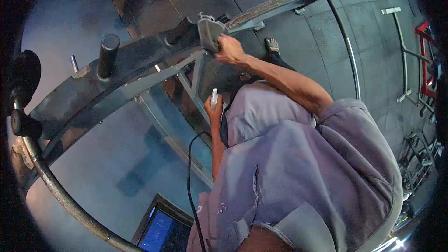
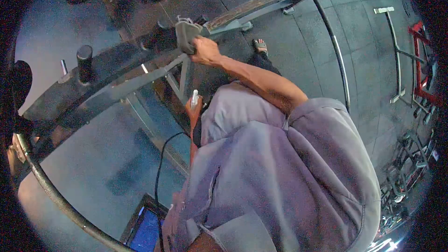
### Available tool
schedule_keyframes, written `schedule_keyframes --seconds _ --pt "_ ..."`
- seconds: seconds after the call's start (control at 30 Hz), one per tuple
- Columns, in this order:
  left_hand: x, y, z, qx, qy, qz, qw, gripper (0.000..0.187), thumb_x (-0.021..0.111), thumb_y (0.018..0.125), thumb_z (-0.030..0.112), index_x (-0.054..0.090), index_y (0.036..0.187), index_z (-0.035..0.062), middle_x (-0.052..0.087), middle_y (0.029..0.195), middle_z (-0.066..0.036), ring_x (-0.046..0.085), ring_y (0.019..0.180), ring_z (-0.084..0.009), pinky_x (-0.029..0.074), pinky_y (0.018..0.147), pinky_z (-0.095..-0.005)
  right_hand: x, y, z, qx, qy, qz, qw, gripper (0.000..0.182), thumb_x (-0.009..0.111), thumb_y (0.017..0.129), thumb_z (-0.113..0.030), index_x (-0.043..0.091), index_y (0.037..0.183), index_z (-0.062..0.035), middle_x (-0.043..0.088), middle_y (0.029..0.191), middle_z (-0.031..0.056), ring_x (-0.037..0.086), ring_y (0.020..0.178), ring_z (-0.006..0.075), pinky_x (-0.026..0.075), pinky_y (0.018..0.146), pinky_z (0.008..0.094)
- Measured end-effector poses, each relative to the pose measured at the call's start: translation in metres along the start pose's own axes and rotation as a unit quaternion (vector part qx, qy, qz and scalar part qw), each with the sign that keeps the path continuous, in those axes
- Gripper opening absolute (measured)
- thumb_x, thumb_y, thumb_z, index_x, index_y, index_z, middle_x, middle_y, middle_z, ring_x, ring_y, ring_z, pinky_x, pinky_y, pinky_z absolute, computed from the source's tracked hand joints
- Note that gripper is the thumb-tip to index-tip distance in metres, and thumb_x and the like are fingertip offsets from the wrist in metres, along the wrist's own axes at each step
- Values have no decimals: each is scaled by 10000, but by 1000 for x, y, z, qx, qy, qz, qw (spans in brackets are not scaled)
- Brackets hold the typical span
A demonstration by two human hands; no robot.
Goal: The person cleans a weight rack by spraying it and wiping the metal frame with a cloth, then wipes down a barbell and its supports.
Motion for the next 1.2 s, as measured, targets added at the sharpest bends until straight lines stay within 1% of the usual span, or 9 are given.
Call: schedule_keyframes --seconds 0.1,0.2,0.23,0.27,0.37,0.53,0.7,1.03,1.2 --pt "5 -2 -18 -20 -22 -42 999 269 684 774 251 615 747 -8 571 592 -67 536 537 -139 425 510 -323 -1 6 -52 -96 48 108 988 378 680 603 -167 577 921 10 538 1003 236 560 927 404 470 778 461" --pt "11 3 -44 -73 5 -62 995 233 682 764 222 619 750 -2 579 595 -72 536 532 -139 423 506 -330 7 -4 -29 -160 30 53 985 384 702 610 -160 579 936 2 541 1075 228 554 958 396 470 809 453" --pt "11 3 -37 -67 10 -45 997 231 681 763 223 619 747 1 578 594 -72 533 530 -140 421 506 -331 7 -11 -13 -92 -39 -28 995 395 727 628 -184 583 946 0 530 1165 206 543 1029 370 468 846 436" --pt "10 2 -32 -62 16 -28 998 229 680 762 224 619 745 4 578 593 -73 530 528 -141 420 505 -333 22 -15 22 -81 -59 34 994 403 747 629 -208 596 951 -19 547 1176 198 567 1026 356 484 824 441" --pt "10 -1 -66 -95 -52 -21 994 224 673 762 228 614 732 14 586 600 -83 541 542 -152 425 518 -336 16 -16 54 114 -175 -201 957 310 721 653 -252 648 884 -60 662 916 182 647 851 345 521 711 471" --pt "-2 -10 -63 -114 -13 -18 993 244 678 772 247 611 734 15 586 607 -83 554 579 -154 426 539 -332 -50 10 -16 124 -37 -53 990 346 627 629 -229 610 892 -4 635 822 228 618 809 410 505 686 479" --pt "-2 -11 -48 -67 -18 -40 997 272 687 784 271 616 767 9 564 601 -82 531 566 -146 421 535 -333 -28 49 -47 -101 115 131 980 290 638 636 -202 539 807 11 583 847 219 587 834 396 487 701 480" --pt "-7 3 -40 6 42 -54 998 306 694 790 318 657 890 31 615 652 -37 563 583 -112 448 541 -297 -22 5 -8 144 -68 -153 975 294 648 629 -174 634 866 1 641 859 200 628 793 409 521 697 459" --pt "-6 3 -35 -59 13 -48 997 237 685 803 239 662 882 17 631 690 -34 572 604 -125 455 565 -294 -40 41 -49 16 15 97 995 249 624 650 -137 588 838 22 610 946 225 610 811 402 512 698 457"
Point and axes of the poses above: each hand's wrist, its own y-axis towards the middle knuckle, its own x-axis out of the palm, z = x × y, the point moved 4 cm from there along y, towards the middle knuckle
